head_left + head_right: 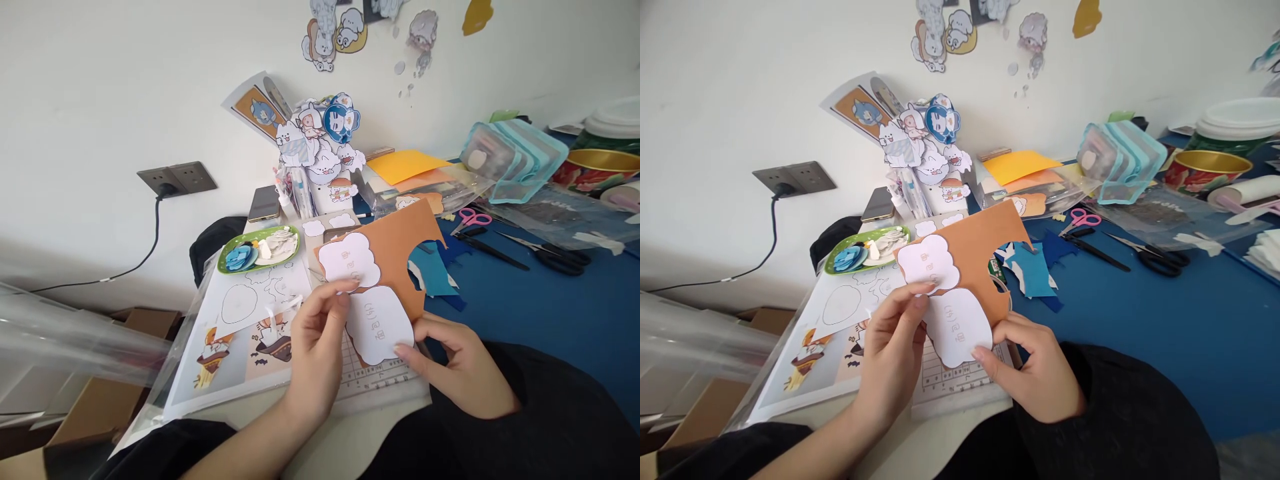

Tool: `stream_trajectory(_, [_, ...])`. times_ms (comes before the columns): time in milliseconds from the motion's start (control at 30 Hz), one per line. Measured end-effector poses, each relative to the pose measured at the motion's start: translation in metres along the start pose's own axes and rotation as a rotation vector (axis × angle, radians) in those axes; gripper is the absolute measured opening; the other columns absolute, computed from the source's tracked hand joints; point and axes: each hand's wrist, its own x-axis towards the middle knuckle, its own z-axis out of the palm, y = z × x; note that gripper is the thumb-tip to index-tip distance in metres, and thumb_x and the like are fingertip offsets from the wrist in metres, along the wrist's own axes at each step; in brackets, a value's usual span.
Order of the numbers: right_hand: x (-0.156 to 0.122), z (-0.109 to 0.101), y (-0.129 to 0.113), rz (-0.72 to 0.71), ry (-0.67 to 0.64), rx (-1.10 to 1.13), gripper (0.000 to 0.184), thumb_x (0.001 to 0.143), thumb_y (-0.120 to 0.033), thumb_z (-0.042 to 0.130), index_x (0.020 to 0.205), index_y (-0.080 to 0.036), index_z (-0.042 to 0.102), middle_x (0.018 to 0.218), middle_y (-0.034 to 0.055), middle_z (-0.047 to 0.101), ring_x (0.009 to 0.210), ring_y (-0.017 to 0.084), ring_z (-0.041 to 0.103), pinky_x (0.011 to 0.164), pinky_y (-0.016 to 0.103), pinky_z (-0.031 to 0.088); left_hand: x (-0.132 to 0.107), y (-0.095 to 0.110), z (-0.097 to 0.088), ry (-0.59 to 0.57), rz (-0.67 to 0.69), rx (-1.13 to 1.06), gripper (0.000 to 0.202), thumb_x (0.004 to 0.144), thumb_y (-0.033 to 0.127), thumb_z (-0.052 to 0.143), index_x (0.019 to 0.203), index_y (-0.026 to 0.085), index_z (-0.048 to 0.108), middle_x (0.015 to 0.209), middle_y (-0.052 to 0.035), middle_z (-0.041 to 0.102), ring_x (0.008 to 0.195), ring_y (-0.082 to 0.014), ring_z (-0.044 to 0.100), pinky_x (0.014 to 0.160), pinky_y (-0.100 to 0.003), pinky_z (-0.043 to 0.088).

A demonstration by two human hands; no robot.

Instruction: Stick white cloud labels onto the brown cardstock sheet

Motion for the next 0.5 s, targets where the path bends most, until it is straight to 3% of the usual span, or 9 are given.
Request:
stream_trajectory(167, [-0.0012,-0.0006,0.0024,0.011,-0.045,-0.028,0.022,0.082,-0.029,0.063,0.062,-0.021,0.059,0.063,-0.0021,0.056,0.060,0.013,0.052,0.057,0.026,0.038,0.0049,0.0015,-0.0008,-0.003,-0.017,0.016,0.011,0.081,0.028,0.069,0.090,0.031,0.075,0.063,0.0051,0.061,0.060,-0.0064,0.051,0.055,-0.015,0.041])
stream_trajectory(333, [-0.0020,-0.0022,0.0044,0.015,-0.102,-0.104,0.025,0.084,-0.032,0.061,0.063,-0.020,0.055,0.063,-0.0011,0.052,0.059,0.014,0.049,0.055,0.028,0.036,0.0082,0.0031,0.0007,0.054,-0.104,-0.048,0.012,0.073,0.026,0.077,0.084,0.030,0.077,0.063,0.0038,0.064,0.059,-0.0073,0.052,0.054,-0.016,0.044])
stream_trajectory(500, [-0.0020,-0.0027,0.0054,0.032,-0.126,-0.121,0.027,0.086,-0.034,0.058,0.064,-0.021,0.054,0.066,0.0003,0.054,0.063,0.016,0.051,0.056,0.029,0.036,0.0091,0.0050,0.0013,0.091,-0.148,-0.041,0.015,0.069,0.026,0.079,0.084,0.029,0.077,0.051,0.0054,0.053,0.050,-0.0072,0.046,0.047,-0.017,0.042])
